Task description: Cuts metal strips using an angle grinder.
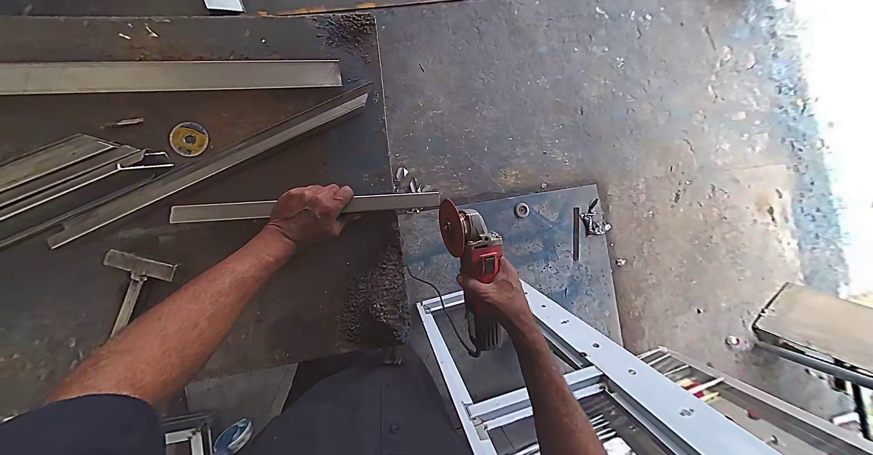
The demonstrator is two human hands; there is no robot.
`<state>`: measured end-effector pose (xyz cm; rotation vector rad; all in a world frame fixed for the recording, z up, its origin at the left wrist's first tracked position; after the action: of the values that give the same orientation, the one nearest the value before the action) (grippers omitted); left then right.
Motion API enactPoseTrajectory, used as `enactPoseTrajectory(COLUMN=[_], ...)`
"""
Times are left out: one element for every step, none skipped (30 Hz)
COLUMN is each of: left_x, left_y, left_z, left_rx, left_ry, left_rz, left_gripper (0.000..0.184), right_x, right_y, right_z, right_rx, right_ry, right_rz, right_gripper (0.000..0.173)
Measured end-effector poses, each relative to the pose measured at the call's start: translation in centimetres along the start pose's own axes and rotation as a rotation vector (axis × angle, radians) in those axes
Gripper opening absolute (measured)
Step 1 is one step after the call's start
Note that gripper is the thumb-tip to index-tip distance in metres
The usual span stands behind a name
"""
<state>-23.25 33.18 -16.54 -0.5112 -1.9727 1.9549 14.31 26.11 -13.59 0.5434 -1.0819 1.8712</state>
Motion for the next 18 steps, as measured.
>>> enactPoseTrajectory(left_x=[0.00,0.01,0.02,0.04,0.03,0.02,0.01,-0.02,-0.01,0.03,0.05,0.07,0.10,0.10,0.09,0.08,0.10,0.12], left_y=[0.02,0.07,0.09,0.11,0.11,0.10,0.09,0.06,0.00,-0.03,-0.03,0.00,0.07,0.11,0.12,0.09,0.10,0.14], left_z=[0.01,-0.03,-0.03,-0.01,0.01,0.01,0.00,-0.02,-0.02,-0.02,-0.03,0.00,-0.02,-0.05,-0.06,-0.04,-0.04,-0.04], left_rx=[-0.002,-0.004,-0.003,0.000,0.003,0.004,0.007,0.008,0.005,0.000,-0.008,-0.014,-0.018,-0.018,-0.018,-0.013,-0.010,-0.007], left_ry=[0.000,0.001,0.002,0.001,0.001,0.002,0.001,0.000,-0.001,-0.002,0.000,0.003,0.006,0.008,0.008,0.009,0.008,0.009], left_rz=[-0.001,-0.001,-0.001,0.000,0.001,0.002,0.002,0.002,0.002,0.001,-0.001,0.001,0.003,0.004,0.005,0.009,0.009,0.007], left_gripper=[0.041,0.041,0.041,0.042,0.042,0.043,0.042,0.042,0.042,0.042,0.043,0.043,0.043,0.042,0.042,0.040,0.039,0.038], right_x=[0.00,0.03,0.08,0.12,0.16,0.22,0.29,0.33,0.38,0.45,0.46,0.44,0.41,0.36,0.35,0.33,0.34,0.34], right_y=[-0.01,-0.04,-0.04,-0.03,-0.02,0.00,0.01,0.01,0.04,0.08,0.09,0.10,0.09,0.08,0.07,0.06,0.04,-0.01], right_z=[-0.02,-0.05,-0.05,-0.04,0.00,0.03,0.06,0.08,0.06,0.02,-0.05,-0.13,-0.25,-0.36,-0.45,-0.52,-0.62,-0.71], right_rx=[0.001,0.000,0.000,0.001,0.000,0.000,0.001,0.000,-0.003,-0.004,-0.004,-0.003,-0.002,-0.001,-0.001,-0.001,-0.001,0.001], right_ry=[0.000,0.000,0.000,0.004,0.007,0.006,0.005,0.003,0.000,-0.003,-0.005,-0.006,-0.006,-0.005,-0.005,-0.004,-0.002,-0.004], right_rz=[0.001,0.002,0.004,0.004,0.001,0.001,0.005,0.008,0.009,0.011,0.013,0.018,0.021,0.023,0.020,0.012,0.013,0.022], right_gripper=[0.071,0.071,0.071,0.071,0.071,0.071,0.071,0.071,0.071,0.071,0.071,0.071,0.072,0.072,0.072,0.072,0.073,0.073])
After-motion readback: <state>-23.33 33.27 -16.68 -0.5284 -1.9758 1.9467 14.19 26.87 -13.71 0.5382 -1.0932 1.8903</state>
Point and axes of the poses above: each hand's wrist, its own z-axis away from the middle knuckle, its own y-axis out of the palm, x = y × z, the point moved 3 cm from there along -z, towards the middle knuckle, and after that the axes turned 9 degrees about -z, right-handed, at the moved point
